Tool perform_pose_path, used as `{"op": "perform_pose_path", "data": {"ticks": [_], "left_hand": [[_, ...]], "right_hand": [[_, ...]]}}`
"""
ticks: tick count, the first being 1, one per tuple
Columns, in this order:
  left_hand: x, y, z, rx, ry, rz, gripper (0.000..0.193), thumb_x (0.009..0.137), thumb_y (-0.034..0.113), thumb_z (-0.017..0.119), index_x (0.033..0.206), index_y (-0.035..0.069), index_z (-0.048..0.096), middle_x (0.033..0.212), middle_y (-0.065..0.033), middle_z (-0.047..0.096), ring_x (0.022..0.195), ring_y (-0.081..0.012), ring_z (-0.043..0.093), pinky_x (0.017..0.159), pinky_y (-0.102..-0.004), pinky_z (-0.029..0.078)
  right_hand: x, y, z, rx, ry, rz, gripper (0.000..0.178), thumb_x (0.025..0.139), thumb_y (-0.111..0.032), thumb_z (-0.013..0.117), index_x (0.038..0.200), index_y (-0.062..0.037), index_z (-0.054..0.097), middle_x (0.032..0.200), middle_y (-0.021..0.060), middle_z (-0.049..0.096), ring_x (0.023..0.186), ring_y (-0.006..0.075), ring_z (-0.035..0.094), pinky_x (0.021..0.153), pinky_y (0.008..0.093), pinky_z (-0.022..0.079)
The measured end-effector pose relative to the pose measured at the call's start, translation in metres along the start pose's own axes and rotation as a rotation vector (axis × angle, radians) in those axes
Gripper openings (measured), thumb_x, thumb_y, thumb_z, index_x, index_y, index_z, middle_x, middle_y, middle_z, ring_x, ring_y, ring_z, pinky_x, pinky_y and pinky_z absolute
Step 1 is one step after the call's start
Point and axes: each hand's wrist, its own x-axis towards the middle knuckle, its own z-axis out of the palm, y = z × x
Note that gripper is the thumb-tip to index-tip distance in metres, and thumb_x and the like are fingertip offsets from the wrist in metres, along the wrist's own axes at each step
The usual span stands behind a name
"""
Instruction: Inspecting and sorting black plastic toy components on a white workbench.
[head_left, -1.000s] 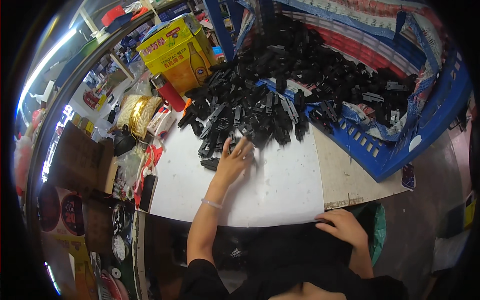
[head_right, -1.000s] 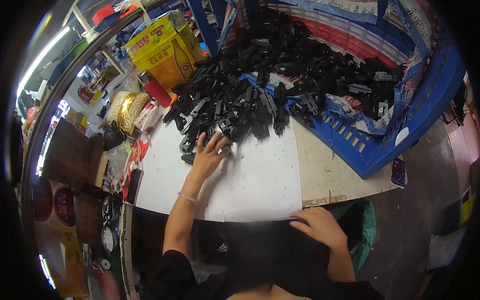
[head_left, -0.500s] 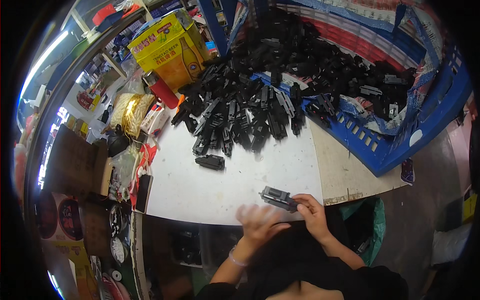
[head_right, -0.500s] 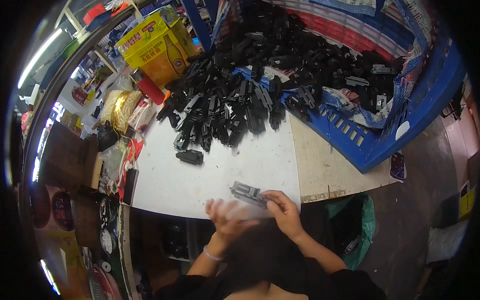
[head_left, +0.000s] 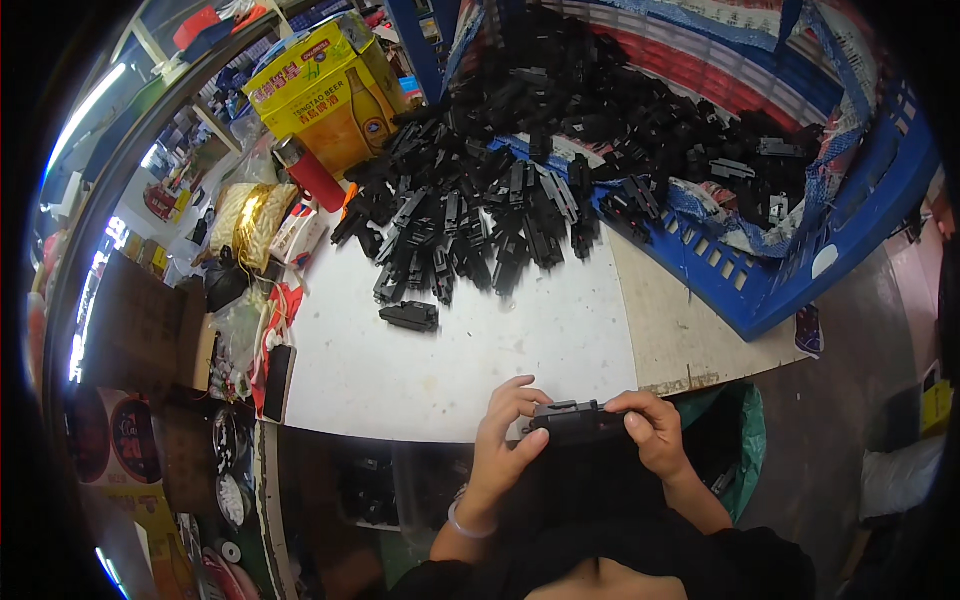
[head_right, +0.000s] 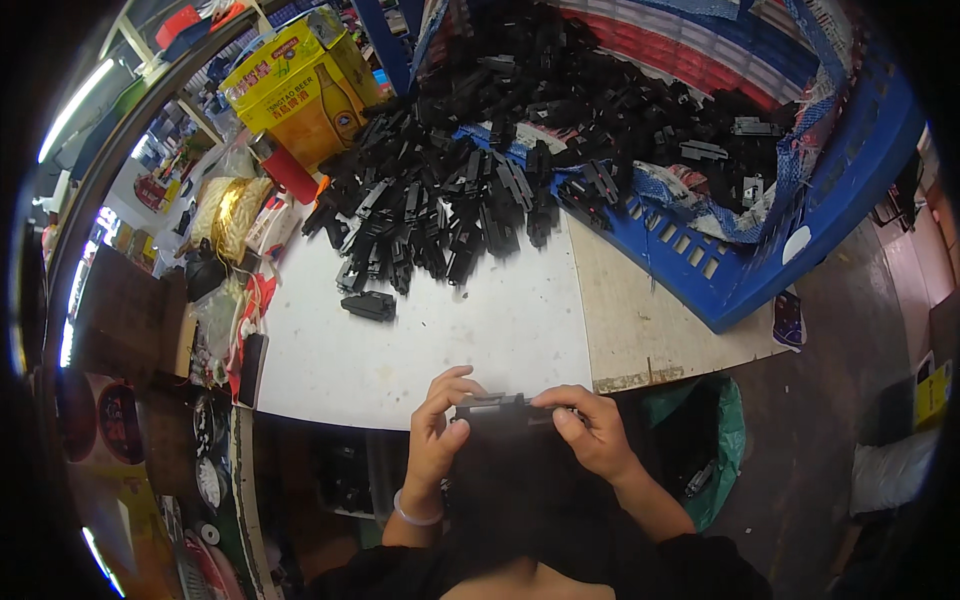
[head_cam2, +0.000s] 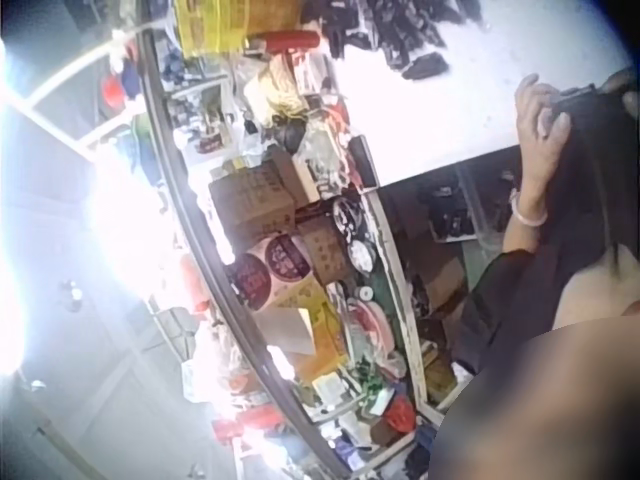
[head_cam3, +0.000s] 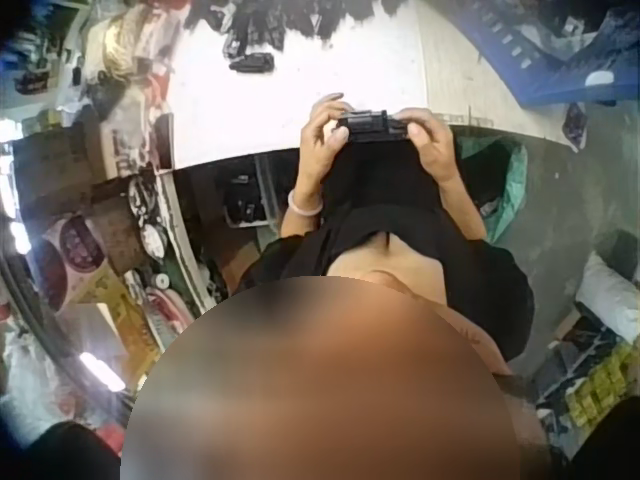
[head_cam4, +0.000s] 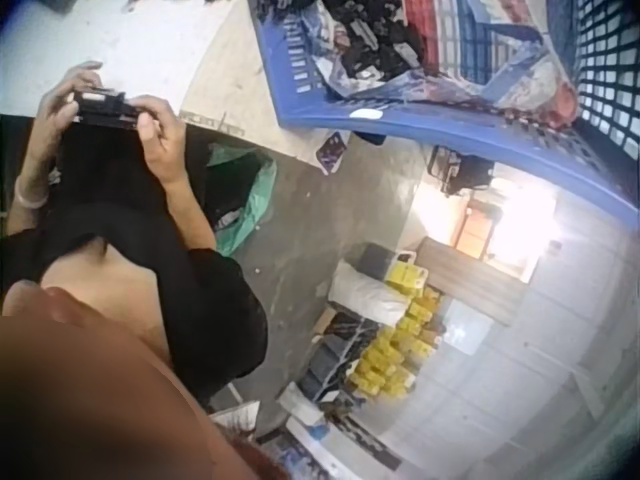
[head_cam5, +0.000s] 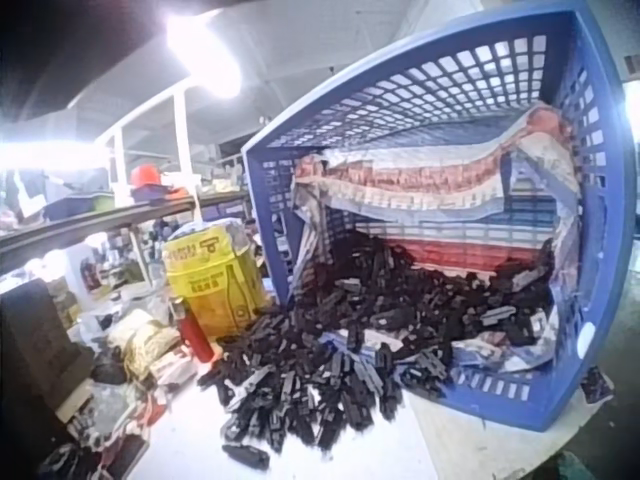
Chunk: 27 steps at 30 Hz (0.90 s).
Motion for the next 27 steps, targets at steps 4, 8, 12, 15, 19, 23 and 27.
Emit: {"op": "perform_pose_path", "data": {"ticks": [4,8,12,15,19,23,27], "left_hand": [[0.000,0.001,0.002,-0.025,0.001,-0.027,0.038,0.076,0.040,0.061,0.081,0.002,0.061,0.095,-0.0102,0.059,0.117,-0.0301,0.040,0.101,-0.0444,0.025],[-0.003,-0.009,-0.007,-0.003,-0.031,0.021,0.025,0.076,0.025,0.063,0.084,0.002,0.058,0.099,-0.0112,0.058,0.115,-0.0328,0.042,0.100,-0.0439,0.029],[-0.005,-0.009,-0.005,-0.044,-0.006,-0.011,0.024,0.077,0.023,0.064,0.086,0.002,0.059,0.100,-0.0101,0.058,0.116,-0.0319,0.042,0.101,-0.0427,0.028],[0.000,-0.001,-0.007,0.323,-0.108,0.075,0.029,0.074,0.025,0.069,0.096,0.007,0.062,0.106,-0.0075,0.058,0.118,-0.0327,0.041,0.101,-0.0439,0.030],[0.038,-0.032,-0.034,0.794,0.134,0.216,0.038,0.072,0.026,0.072,0.103,0.006,0.060,0.108,-0.0109,0.056,0.115,-0.0343,0.042,0.098,-0.0450,0.031],[0.110,-0.056,-0.039,1.208,0.217,0.368,0.049,0.073,0.035,0.071,0.108,0.004,0.056,0.108,-0.0122,0.053,0.112,-0.0329,0.042,0.094,-0.0464,0.030],[0.175,-0.071,-0.029,1.388,0.264,0.381,0.052,0.069,0.039,0.073,0.100,0.001,0.057,0.097,-0.0129,0.056,0.108,-0.0325,0.046,0.096,-0.0490,0.028]], "right_hand": [[0.001,-0.003,0.001,-0.080,0.016,-0.022,0.022,0.085,-0.010,0.051,0.102,0.0002,0.062,0.097,0.0098,0.065,0.087,0.0164,0.062,0.079,0.0269,0.047],[0.002,0.000,0.006,-0.129,0.018,0.070,0.022,0.083,-0.011,0.061,0.103,-0.0019,0.061,0.095,0.0082,0.065,0.085,0.0159,0.062,0.076,0.0266,0.048],[-0.004,0.009,0.002,-0.100,0.054,0.164,0.024,0.077,-0.012,0.070,0.098,-0.0030,0.061,0.092,0.0068,0.064,0.084,0.0142,0.061,0.075,0.0260,0.048],[-0.014,-0.006,-0.046,-0.343,0.074,0.102,0.015,0.075,-0.009,0.069,0.087,-0.0016,0.063,0.080,0.0066,0.065,0.078,0.0138,0.061,0.072,0.0262,0.048],[-0.052,-0.055,-0.133,-0.811,-0.282,0.741,0.021,0.076,-0.019,0.069,0.091,-0.0042,0.063,0.074,0.0114,0.065,0.070,0.0196,0.064,0.063,0.0281,0.049],[-0.100,-0.026,-0.149,-1.506,-0.074,0.721,0.029,0.076,-0.024,0.069,0.098,-0.0062,0.064,0.078,0.0144,0.065,0.073,0.0297,0.063,0.067,0.0354,0.050],[-0.079,-0.008,-0.108,-1.191,-0.088,0.614,0.035,0.078,-0.030,0.066,0.106,-0.0094,0.062,0.080,0.0174,0.064,0.077,0.0343,0.061,0.069,0.0398,0.048]]}}
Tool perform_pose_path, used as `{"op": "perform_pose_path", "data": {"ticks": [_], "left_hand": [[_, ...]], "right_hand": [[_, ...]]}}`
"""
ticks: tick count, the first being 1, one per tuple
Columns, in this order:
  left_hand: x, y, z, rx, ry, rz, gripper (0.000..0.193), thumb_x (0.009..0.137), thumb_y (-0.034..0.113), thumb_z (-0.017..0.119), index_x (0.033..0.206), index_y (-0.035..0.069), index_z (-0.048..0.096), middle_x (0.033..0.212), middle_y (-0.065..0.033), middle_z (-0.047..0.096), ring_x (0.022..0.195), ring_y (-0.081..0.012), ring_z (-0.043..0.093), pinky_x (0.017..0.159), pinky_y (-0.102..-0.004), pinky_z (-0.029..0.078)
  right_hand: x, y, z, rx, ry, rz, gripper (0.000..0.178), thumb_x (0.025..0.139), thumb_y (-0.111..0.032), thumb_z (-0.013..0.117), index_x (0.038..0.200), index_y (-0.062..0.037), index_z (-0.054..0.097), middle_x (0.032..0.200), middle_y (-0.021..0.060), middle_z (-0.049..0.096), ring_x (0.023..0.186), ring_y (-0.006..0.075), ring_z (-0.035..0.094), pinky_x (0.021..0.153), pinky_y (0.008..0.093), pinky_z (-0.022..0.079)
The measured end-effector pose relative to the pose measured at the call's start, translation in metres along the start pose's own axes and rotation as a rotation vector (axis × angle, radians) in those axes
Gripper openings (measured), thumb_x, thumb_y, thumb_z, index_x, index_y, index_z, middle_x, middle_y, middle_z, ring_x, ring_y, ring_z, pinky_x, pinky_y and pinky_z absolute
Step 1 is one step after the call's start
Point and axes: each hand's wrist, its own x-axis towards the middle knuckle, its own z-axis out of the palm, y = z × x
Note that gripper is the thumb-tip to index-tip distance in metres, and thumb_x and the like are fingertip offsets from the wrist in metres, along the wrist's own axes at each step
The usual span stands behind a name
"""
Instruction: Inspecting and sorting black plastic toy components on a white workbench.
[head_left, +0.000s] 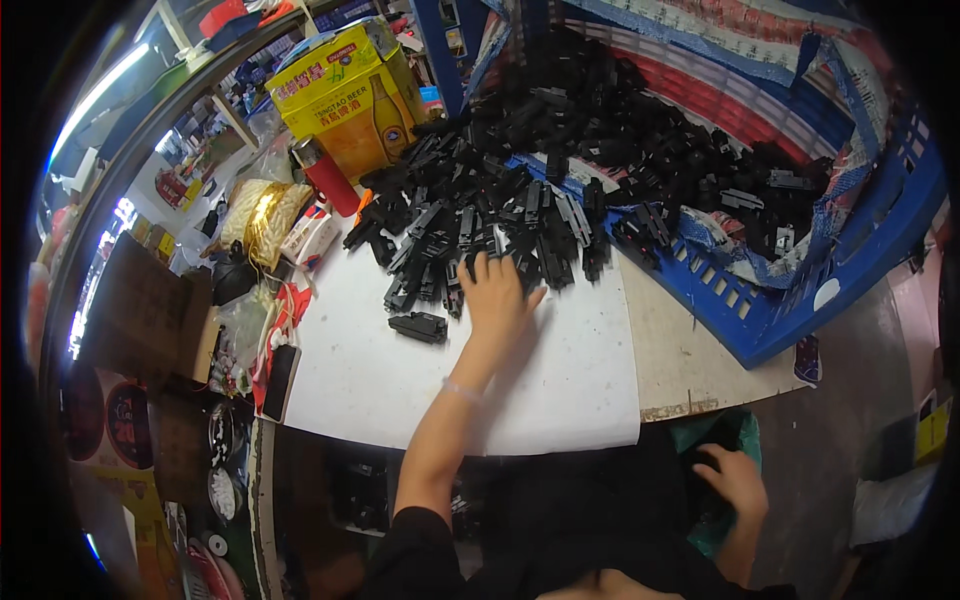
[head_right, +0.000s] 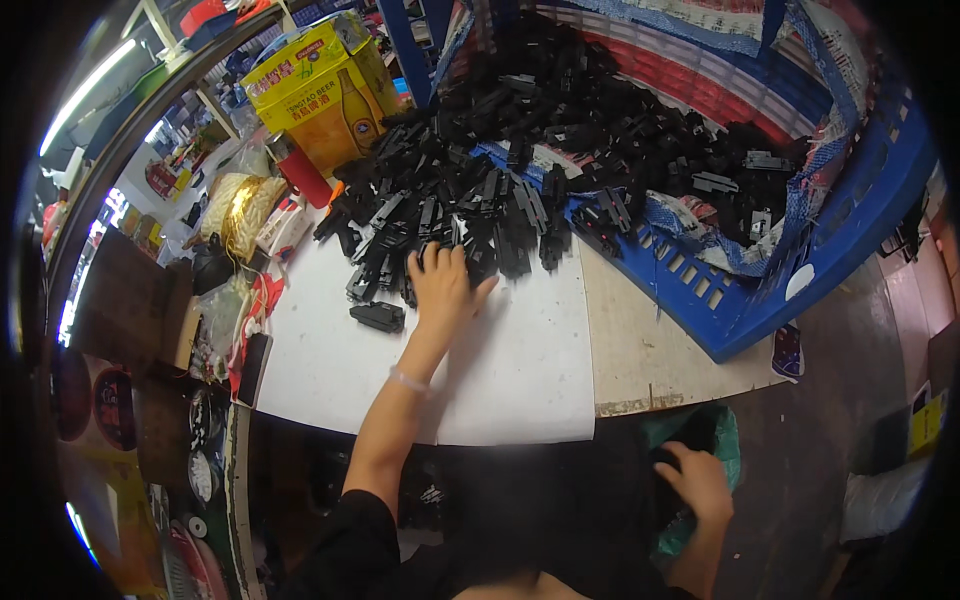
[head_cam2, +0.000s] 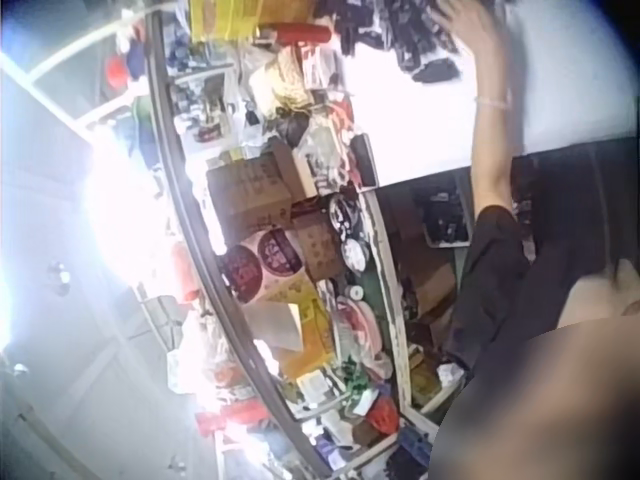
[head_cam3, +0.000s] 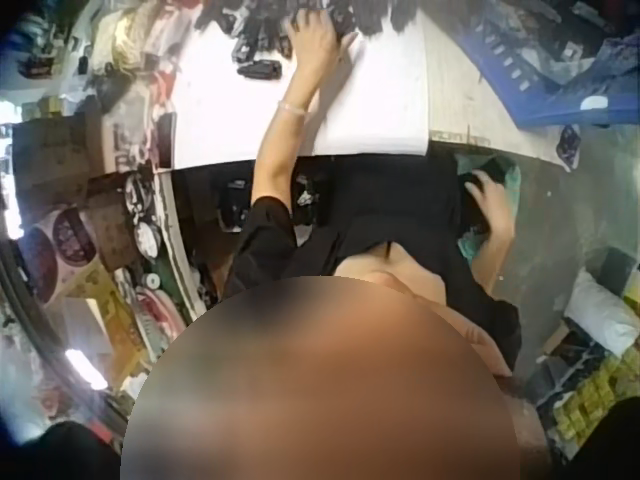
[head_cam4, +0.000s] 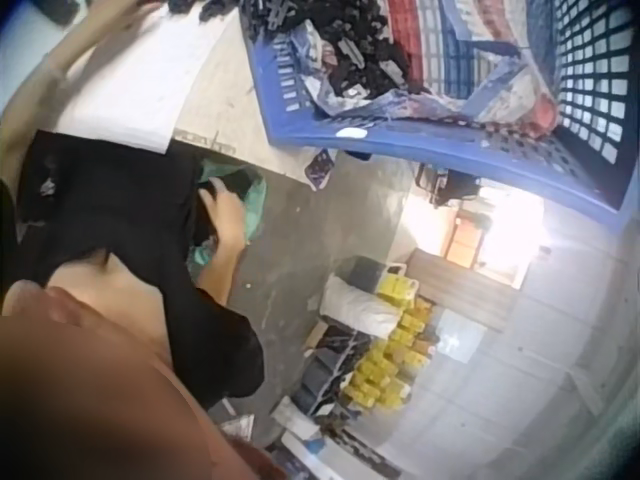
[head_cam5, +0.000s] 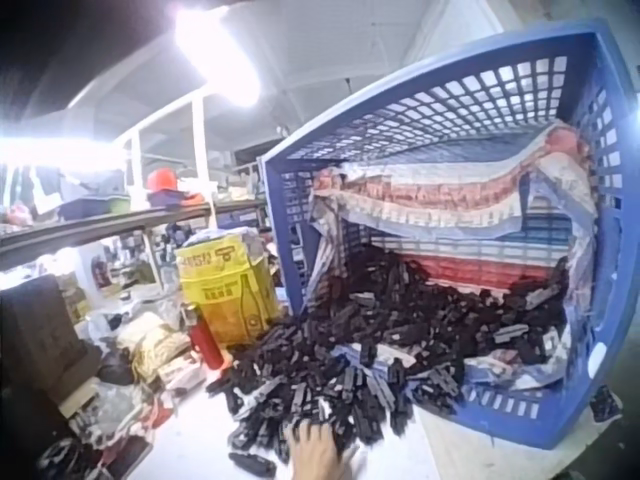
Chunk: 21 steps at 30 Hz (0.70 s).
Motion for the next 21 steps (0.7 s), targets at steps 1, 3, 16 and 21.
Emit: {"op": "perform_pose_path", "data": {"ticks": [1,3,16,21], "left_hand": [[0.008,0.001,0.007,0.087,-0.070,-0.006,0.050,0.067,0.038,0.074,0.097,0.001,0.058,0.092,-0.0123,0.058,0.106,-0.0320,0.047,0.097,-0.0500,0.028],[0.010,-0.003,0.011,0.096,-0.111,-0.017,0.047,0.066,0.036,0.075,0.093,0.001,0.059,0.087,-0.0111,0.059,0.104,-0.0310,0.048,0.097,-0.0511,0.027],[-0.087,0.037,-0.124,-1.240,-0.283,0.270,0.051,0.071,0.030,0.074,0.108,-0.002,0.059,0.113,-0.0138,0.060,0.117,-0.0353,0.046,0.099,-0.0457,0.033],[-0.112,0.031,-0.135,-1.145,-0.265,0.000,0.053,0.083,0.044,0.060,0.106,-0.003,0.060,0.108,-0.0136,0.062,0.110,-0.0311,0.051,0.096,-0.0407,0.036]], "right_hand": [[0.005,-0.011,0.003,0.016,-0.032,-0.041,0.034,0.079,-0.029,0.065,0.107,-0.0095,0.062,0.081,0.0172,0.064,0.078,0.0337,0.062,0.069,0.0397,0.048],[0.011,-0.035,-0.001,0.045,-0.014,-0.159,0.033,0.079,-0.027,0.064,0.107,-0.0095,0.062,0.082,0.0166,0.064,0.077,0.0325,0.062,0.070,0.0386,0.048],[0.059,-0.135,0.029,1.743,-0.597,-0.193,0.029,0.096,-0.022,0.044,0.113,-0.0010,0.053,0.097,0.0093,0.062,0.081,0.0202,0.061,0.076,0.0283,0.047],[0.050,-0.139,0.027,1.591,-0.207,-0.332,0.017,0.087,-0.005,0.056,0.103,0.0011,0.058,0.094,0.0095,0.062,0.085,0.0153,0.060,0.076,0.0262,0.047]]}}
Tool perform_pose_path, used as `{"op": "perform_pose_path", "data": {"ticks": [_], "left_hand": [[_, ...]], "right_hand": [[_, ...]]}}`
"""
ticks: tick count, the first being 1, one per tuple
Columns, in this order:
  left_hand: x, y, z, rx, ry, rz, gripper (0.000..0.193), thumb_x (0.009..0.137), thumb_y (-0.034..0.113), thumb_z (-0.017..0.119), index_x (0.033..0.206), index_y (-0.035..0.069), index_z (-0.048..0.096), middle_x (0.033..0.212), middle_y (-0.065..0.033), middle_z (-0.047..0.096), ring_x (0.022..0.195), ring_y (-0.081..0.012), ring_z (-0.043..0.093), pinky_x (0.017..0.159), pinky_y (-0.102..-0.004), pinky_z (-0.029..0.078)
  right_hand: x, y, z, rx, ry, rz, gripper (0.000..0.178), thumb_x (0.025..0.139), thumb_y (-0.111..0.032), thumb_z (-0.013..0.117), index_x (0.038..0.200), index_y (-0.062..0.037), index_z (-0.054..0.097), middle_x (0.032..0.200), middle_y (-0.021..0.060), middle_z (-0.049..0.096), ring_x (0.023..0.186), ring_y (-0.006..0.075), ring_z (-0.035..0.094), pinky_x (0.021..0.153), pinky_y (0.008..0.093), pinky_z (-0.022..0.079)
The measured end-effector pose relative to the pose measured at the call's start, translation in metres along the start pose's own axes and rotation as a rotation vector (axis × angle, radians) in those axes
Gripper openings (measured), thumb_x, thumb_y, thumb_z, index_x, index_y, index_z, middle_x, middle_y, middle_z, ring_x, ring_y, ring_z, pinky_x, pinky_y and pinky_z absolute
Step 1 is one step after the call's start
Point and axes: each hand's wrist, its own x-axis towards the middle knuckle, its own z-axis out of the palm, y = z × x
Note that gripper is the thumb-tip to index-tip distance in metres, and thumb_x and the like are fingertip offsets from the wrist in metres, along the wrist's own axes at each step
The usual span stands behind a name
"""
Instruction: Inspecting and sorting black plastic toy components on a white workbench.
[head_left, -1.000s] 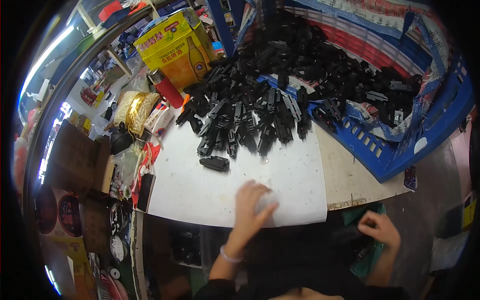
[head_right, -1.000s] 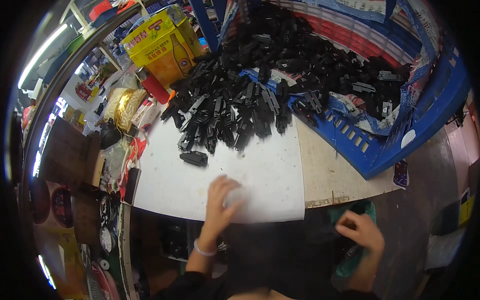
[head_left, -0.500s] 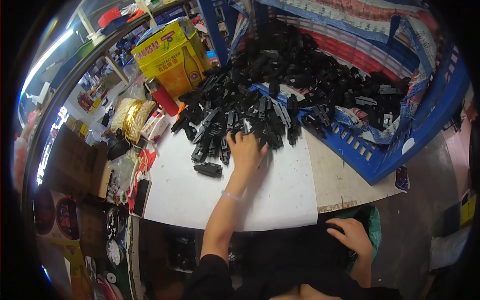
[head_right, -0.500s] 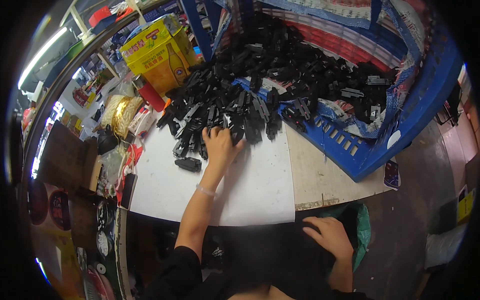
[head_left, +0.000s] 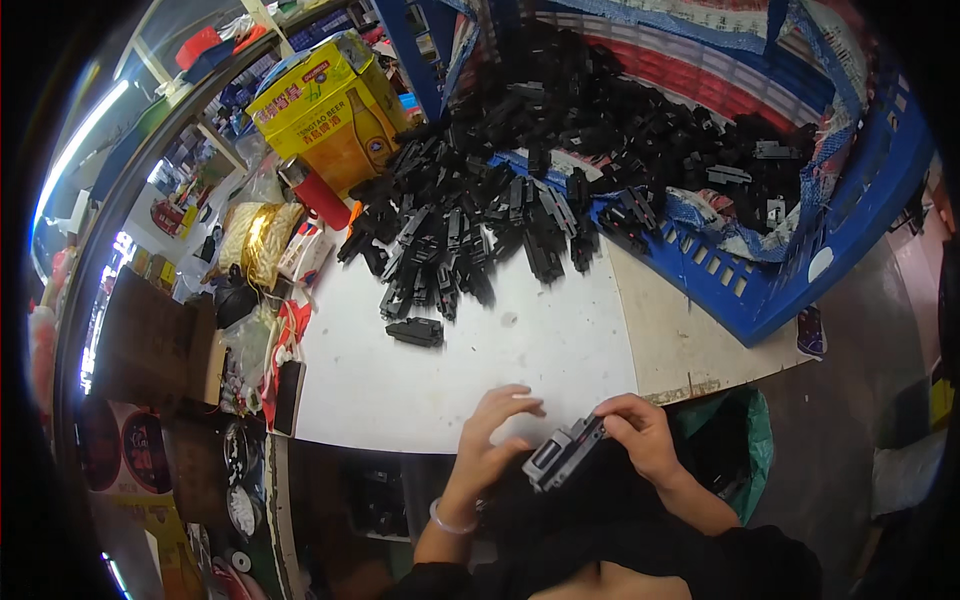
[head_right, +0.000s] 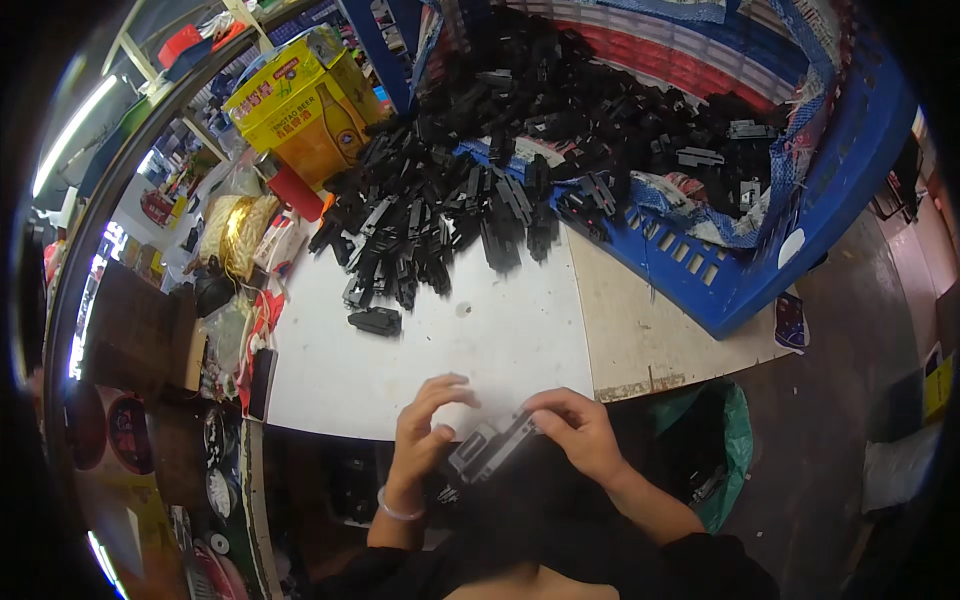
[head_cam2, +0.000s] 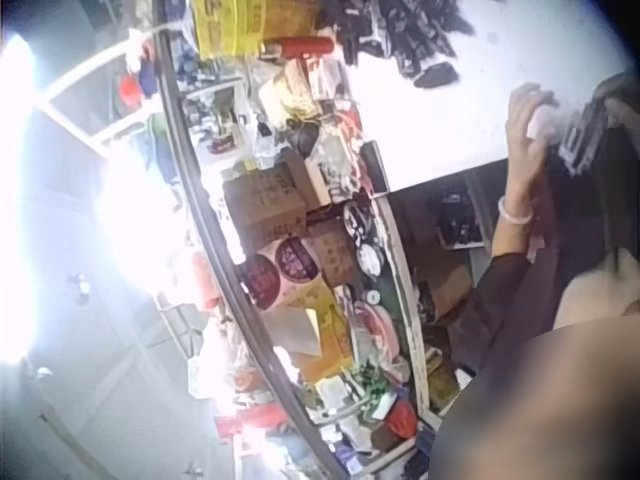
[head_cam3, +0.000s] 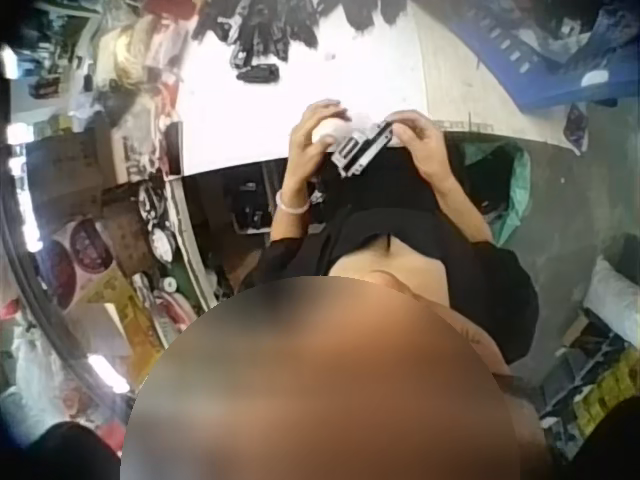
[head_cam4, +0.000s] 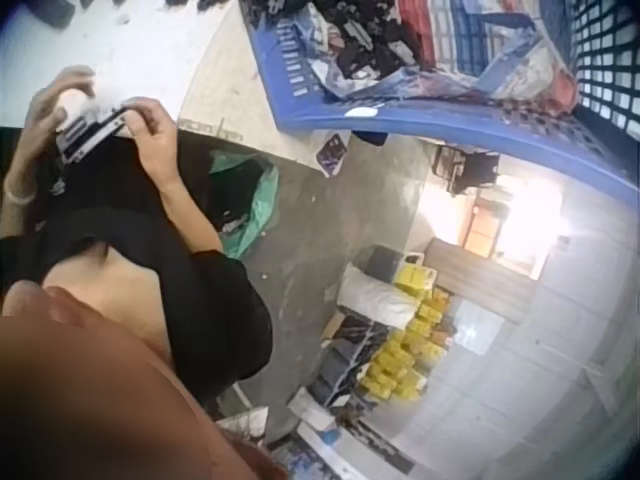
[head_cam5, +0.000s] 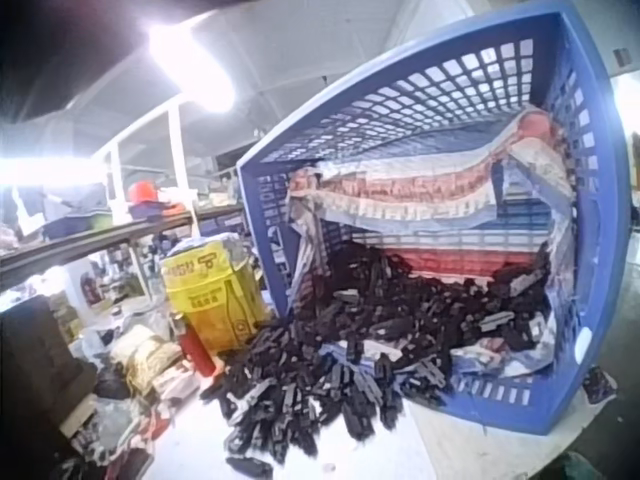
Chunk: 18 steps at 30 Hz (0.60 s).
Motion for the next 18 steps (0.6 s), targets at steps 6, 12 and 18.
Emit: {"op": "perform_pose_path", "data": {"ticks": [6,12,18], "left_hand": [[-0.018,-0.006,0.029,-0.516,0.031,-0.438,0.081,0.085,0.067,0.039,0.108,-0.008,0.058,0.107,-0.0151,0.061,0.100,-0.0200,0.055,0.093,-0.0335,0.039],[-0.014,0.002,0.035,-0.596,0.086,-0.499,0.041,0.081,0.032,0.063,0.100,-0.004,0.060,0.107,-0.0116,0.059,0.100,-0.0186,0.053,0.091,-0.0305,0.038],[-0.001,0.006,0.027,-0.471,0.100,-0.411,0.030,0.077,0.026,0.066,0.087,-0.002,0.060,0.107,-0.0121,0.057,0.096,-0.0173,0.052,0.088,-0.0290,0.038]], "right_hand": [[-0.010,0.007,-0.003,-0.579,0.127,-0.608,0.012,0.083,0.000,0.059,0.094,0.0012,0.060,0.091,0.0109,0.062,0.080,0.0147,0.058,0.070,0.0243,0.045],[-0.016,0.023,-0.014,-0.535,0.216,-0.748,0.018,0.086,-0.004,0.058,0.103,0.0004,0.056,0.097,0.0086,0.060,0.081,0.0106,0.054,0.070,0.0222,0.043],[-0.020,0.016,-0.008,-0.390,0.271,-0.520,0.029,0.089,-0.012,0.056,0.112,0.0036,0.049,0.097,0.0078,0.059,0.084,0.0092,0.054,0.076,0.0205,0.041]]}}
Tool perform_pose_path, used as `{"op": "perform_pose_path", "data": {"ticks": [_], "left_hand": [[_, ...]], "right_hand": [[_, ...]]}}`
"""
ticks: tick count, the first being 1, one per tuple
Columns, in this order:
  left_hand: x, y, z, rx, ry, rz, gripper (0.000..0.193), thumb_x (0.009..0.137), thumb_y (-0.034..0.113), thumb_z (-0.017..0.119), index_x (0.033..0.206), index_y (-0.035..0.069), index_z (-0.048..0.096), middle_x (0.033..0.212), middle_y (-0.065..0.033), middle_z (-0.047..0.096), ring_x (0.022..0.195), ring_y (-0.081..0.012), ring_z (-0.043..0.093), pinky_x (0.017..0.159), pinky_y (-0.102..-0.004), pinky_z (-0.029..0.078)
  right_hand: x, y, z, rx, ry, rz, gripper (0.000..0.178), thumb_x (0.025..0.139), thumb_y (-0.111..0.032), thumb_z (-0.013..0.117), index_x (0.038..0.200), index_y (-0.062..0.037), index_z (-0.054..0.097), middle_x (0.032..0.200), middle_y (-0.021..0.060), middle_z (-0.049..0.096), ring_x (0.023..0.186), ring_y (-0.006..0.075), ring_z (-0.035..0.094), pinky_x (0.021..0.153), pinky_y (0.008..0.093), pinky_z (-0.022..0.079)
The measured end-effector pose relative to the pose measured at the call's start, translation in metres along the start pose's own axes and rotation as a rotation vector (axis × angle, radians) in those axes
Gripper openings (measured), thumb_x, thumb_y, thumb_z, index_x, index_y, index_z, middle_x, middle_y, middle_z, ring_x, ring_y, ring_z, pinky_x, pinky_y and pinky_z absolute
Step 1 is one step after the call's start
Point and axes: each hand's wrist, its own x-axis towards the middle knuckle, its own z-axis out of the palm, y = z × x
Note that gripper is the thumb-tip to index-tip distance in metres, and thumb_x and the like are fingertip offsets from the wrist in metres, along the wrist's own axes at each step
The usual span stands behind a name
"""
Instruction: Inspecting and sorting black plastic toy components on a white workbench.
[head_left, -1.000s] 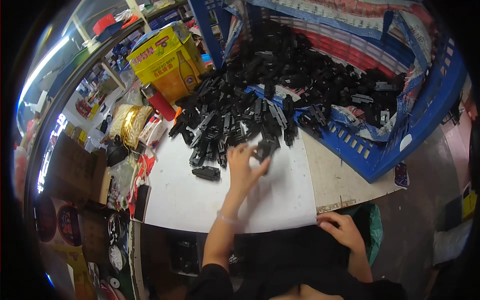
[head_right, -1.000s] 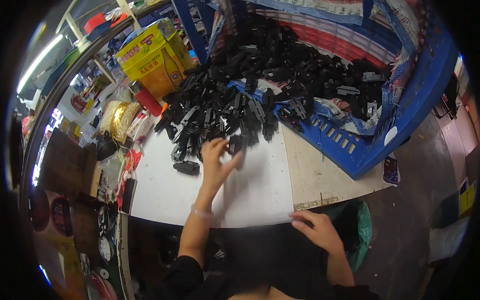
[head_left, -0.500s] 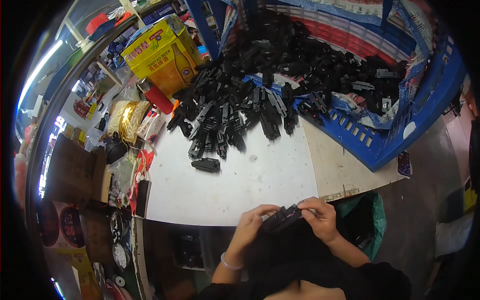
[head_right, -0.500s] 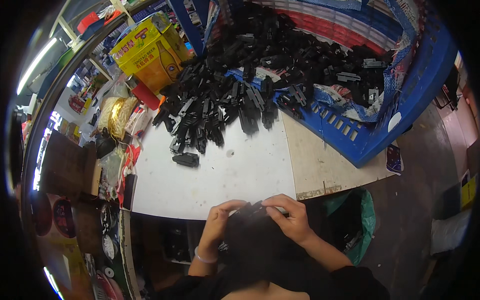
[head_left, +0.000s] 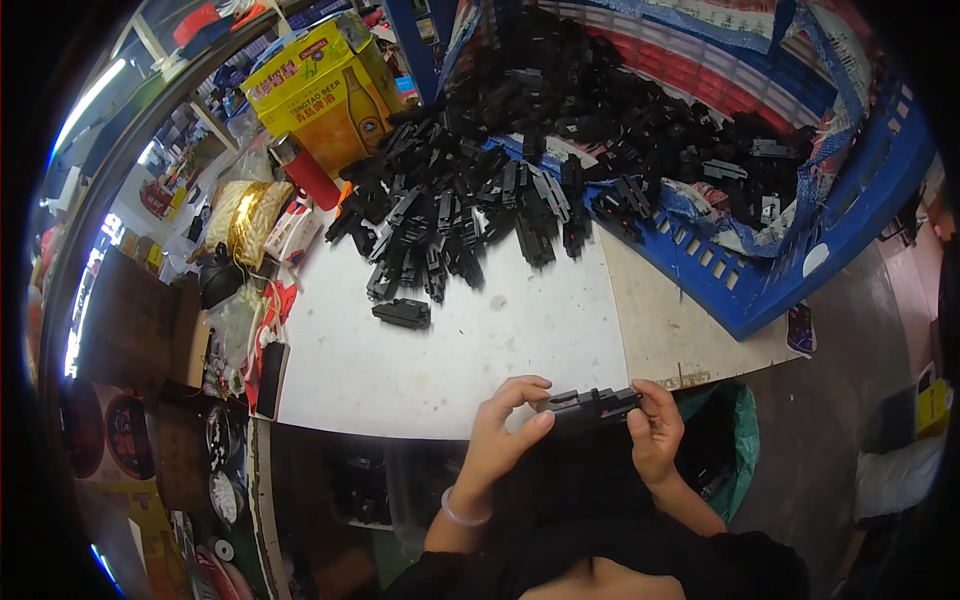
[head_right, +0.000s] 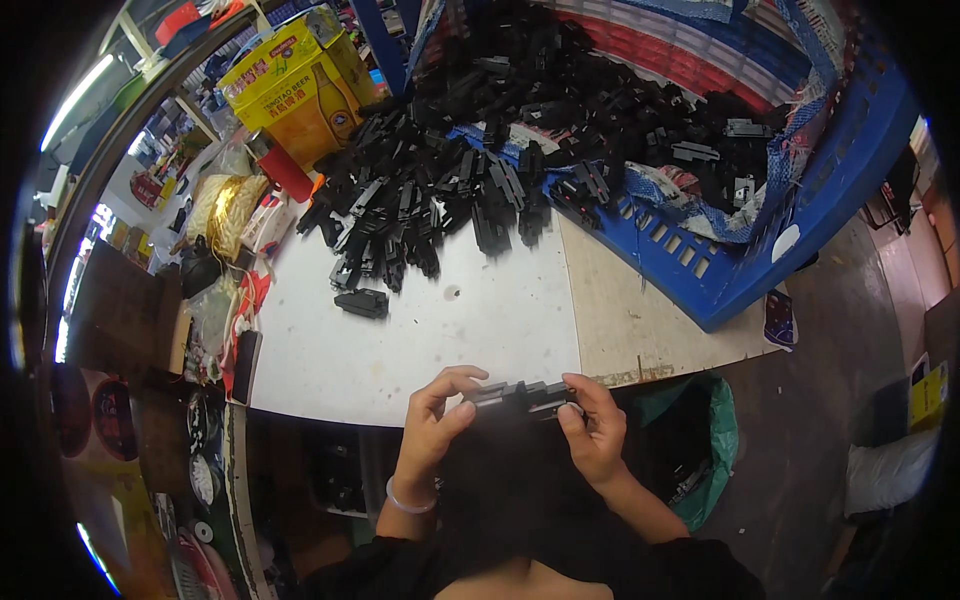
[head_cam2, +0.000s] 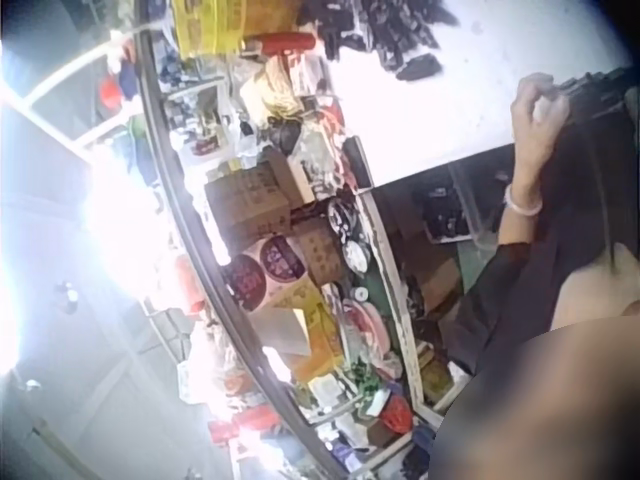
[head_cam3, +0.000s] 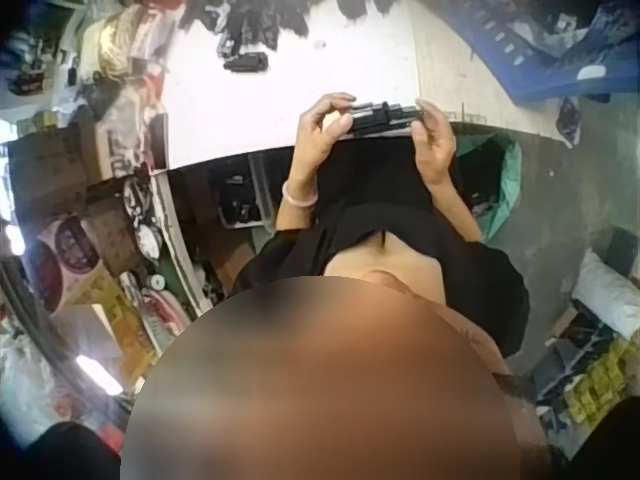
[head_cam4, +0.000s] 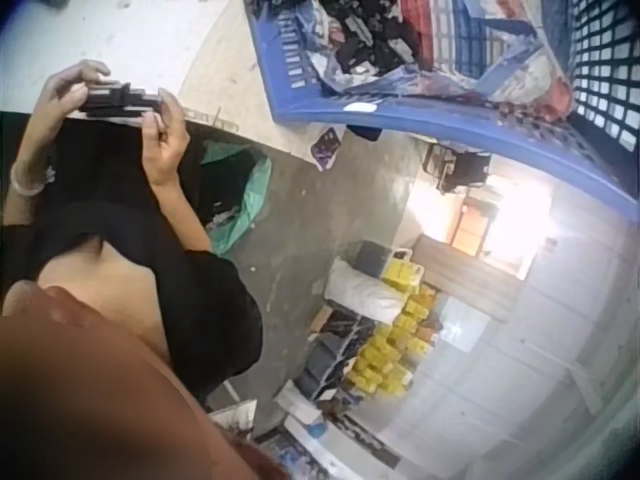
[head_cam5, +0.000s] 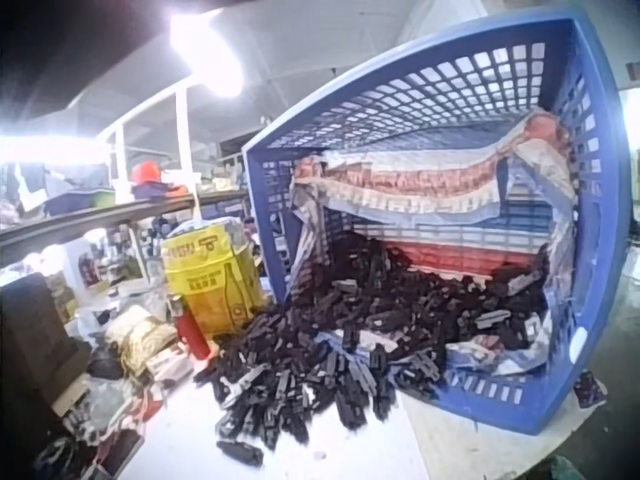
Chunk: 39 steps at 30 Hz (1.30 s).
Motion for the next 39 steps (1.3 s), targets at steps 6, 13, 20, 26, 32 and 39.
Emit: {"op": "perform_pose_path", "data": {"ticks": [6,13,20,26,32,39], "left_hand": [[0.007,0.007,0.000,0.063,-0.062,0.009,0.030,0.076,0.026,0.067,0.086,-0.001,0.061,0.108,-0.0137,0.057,0.101,-0.0184,0.051,0.090,-0.0298,0.036],[0.022,0.007,-0.010,0.499,-0.184,0.196,0.028,0.078,0.015,0.065,0.103,0.004,0.062,0.101,-0.0077,0.062,0.104,-0.0246,0.053,0.095,-0.0352,0.034],[0.134,-0.042,-0.037,1.139,0.254,0.451,0.045,0.075,0.044,0.067,0.089,0.002,0.063,0.087,-0.0109,0.059,0.092,-0.0284,0.051,0.081,-0.0400,0.035],[0.209,-0.074,-0.029,1.492,0.422,0.279,0.065,0.071,0.062,0.059,0.078,-0.002,0.066,0.085,-0.0127,0.060,0.093,-0.0286,0.050,0.077,-0.0415,0.035],[0.174,-0.045,-0.043,0.875,0.099,-0.169,0.053,0.079,0.049,0.058,0.086,-0.003,0.067,0.078,-0.0110,0.062,0.088,-0.0209,0.052,0.073,-0.0291,0.035],[0.056,-0.009,-0.012,-0.262,-0.358,-0.474,0.041,0.091,0.036,0.043,0.095,0.000,0.063,0.083,-0.0032,0.060,0.079,-0.0125,0.049,0.075,-0.0264,0.039]], "right_hand": [[0.003,0.001,-0.009,0.070,-0.069,0.069,0.034,0.085,-0.018,0.064,0.109,0.0033,0.052,0.095,0.0072,0.061,0.084,0.0093,0.056,0.076,0.0203,0.042],[0.016,-0.036,-0.112,-0.159,0.089,0.211,0.020,0.077,-0.017,0.067,0.088,-0.0015,0.061,0.078,0.0044,0.062,0.069,0.0090,0.058,0.065,0.0214,0.045],[-0.027,-0.051,-0.215,-1.398,-0.231,0.666,0.033,0.070,-0.025,0.073,0.093,-0.0028,0.068,0.069,0.0167,0.064,0.065,0.0278,0.065,0.064,0.0339,0.050],[-0.018,-0.030,-0.148,-1.090,-0.323,0.582,0.032,0.076,-0.028,0.068,0.099,-0.0056,0.066,0.079,0.0167,0.065,0.075,0.0290,0.064,0.067,0.0354,0.049],[0.007,-0.015,-0.100,-0.697,-0.328,0.357,0.026,0.081,-0.020,0.065,0.099,-0.0018,0.064,0.081,0.0138,0.066,0.076,0.0213,0.065,0.072,0.0297,0.048],[0.053,0.010,-0.029,0.015,-0.273,0.257,0.030,0.085,-0.011,0.061,0.113,-0.0005,0.056,0.094,0.0063,0.063,0.091,0.0132,0.057,0.082,0.0267,0.045]]}}
